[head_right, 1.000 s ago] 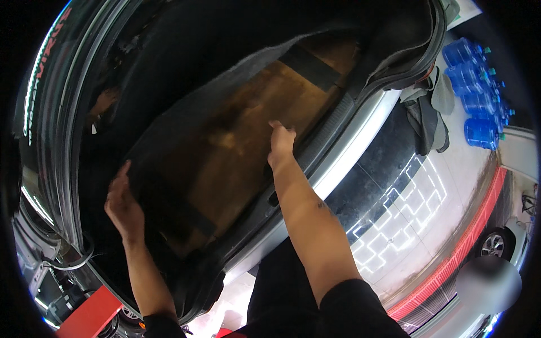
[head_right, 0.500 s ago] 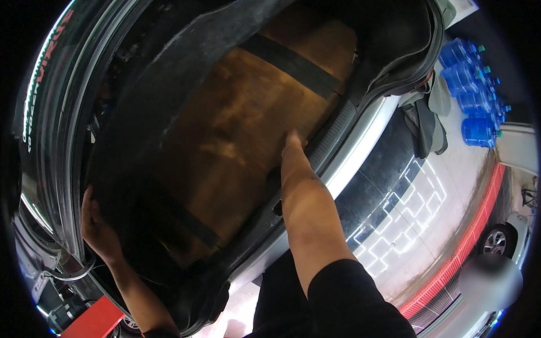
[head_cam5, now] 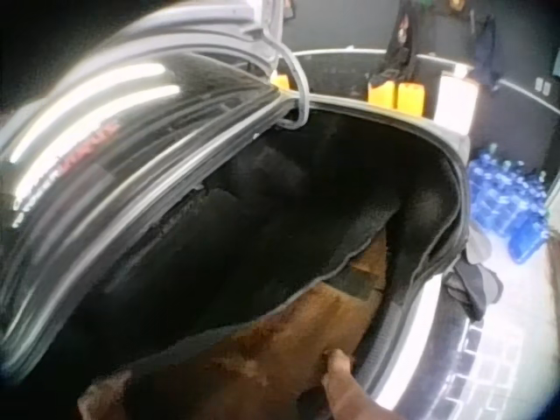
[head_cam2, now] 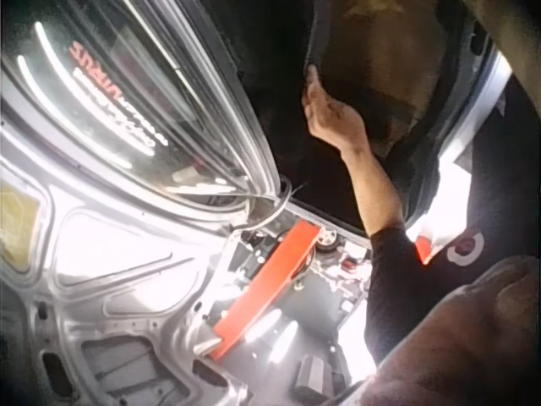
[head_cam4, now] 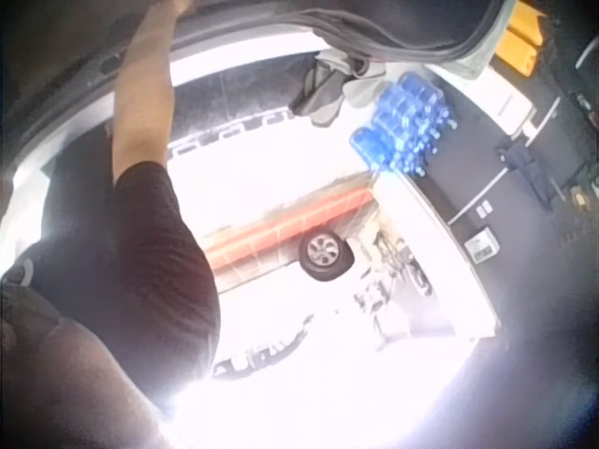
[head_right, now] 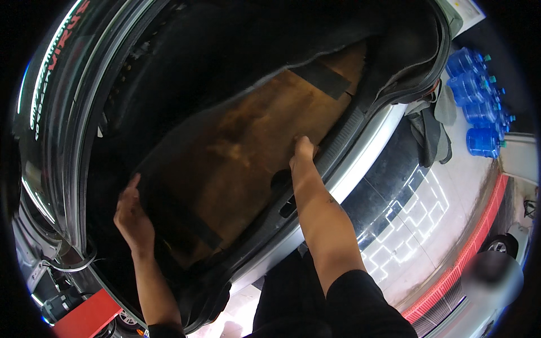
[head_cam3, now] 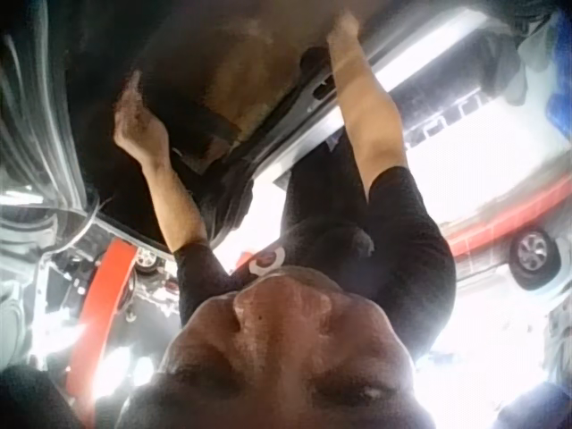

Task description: The person removes floor mats from the front passenger footwell and the trunk of a silver car. They open the passenger door, pull out a mat, then open the trunk and remove another mat and a plastic cover, placing them on the floor.

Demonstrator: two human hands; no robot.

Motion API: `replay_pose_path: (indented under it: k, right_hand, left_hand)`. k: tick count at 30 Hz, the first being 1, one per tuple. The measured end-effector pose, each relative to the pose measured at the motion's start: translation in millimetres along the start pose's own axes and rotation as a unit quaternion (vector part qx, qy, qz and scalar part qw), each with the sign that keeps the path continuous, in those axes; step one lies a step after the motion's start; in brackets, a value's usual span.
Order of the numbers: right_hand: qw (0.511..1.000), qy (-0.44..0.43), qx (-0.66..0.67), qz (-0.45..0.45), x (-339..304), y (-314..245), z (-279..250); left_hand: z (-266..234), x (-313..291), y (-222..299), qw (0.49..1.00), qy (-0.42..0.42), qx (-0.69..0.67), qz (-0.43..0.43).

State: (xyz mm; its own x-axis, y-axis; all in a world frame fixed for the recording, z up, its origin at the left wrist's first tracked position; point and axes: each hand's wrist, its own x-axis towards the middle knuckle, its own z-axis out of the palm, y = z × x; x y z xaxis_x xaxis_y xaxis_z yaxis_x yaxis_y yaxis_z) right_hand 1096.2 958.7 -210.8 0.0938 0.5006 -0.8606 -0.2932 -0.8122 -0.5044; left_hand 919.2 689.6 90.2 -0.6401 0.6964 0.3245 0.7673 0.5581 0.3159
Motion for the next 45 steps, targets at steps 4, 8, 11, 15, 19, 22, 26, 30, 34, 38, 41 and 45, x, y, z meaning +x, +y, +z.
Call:
replay_pose_path:
  k: [4, 8, 11, 15, 19, 22, 26, 30, 34, 38, 41, 45]
  right_hand:
    - [0.999, 0.023, -0.025, 0.027, -30, -16, 3]
    - [0.997, -0.067, -0.004, 0.038, -40, -22, -6]
    - [0.994, -0.101, 0.009, 0.040, -45, -25, -10]
    - [0.998, -0.050, -0.006, 0.026, -56, -27, -9]
    - [0.990, -0.119, 0.079, -0.002, -61, -24, -10]
    - [0.981, -0.169, 0.088, -0.036, -59, -19, -14]
    - [0.967, -0.229, 0.063, -0.093, -73, -19, -26]
    - [0.950, -0.292, 0.040, -0.103, -106, -37, -39]
    - [0.935, -0.326, 0.028, -0.133, -142, -53, -39]
    - [0.929, -0.338, 0.037, -0.147, -166, -63, -35]
    - [0.926, -0.342, 0.035, -0.154, -178, -73, -32]
    - [0.937, -0.325, -0.021, -0.125, -190, -95, -25]
  left_hand:
    - [14, -11, 18, 0.999, -0.031, 0.009, -0.007]
    - [18, -12, 23, 0.999, -0.036, -0.006, -0.024]
    - [13, -5, 20, 0.999, -0.014, 0.012, -0.029]
    - [2, 9, 15, 1.000, 0.010, -0.002, -0.017]
    - [-4, 16, 10, 0.999, 0.032, -0.010, 0.007]
    - [-6, 16, 5, 0.999, 0.035, -0.021, 0.000]
    - [-3, 8, 3, 0.999, 0.020, -0.023, 0.023]
    - [8, -13, 11, 0.999, 0.009, -0.031, -0.015]
    - [11, -42, 22, 0.999, 0.012, -0.031, -0.029]
    - [9, -76, 36, 0.998, -0.002, -0.036, -0.053]
    - [8, -96, 42, 0.997, -0.015, -0.070, -0.025]
    - [10, -137, 59, 0.997, -0.019, -0.062, 0.045]
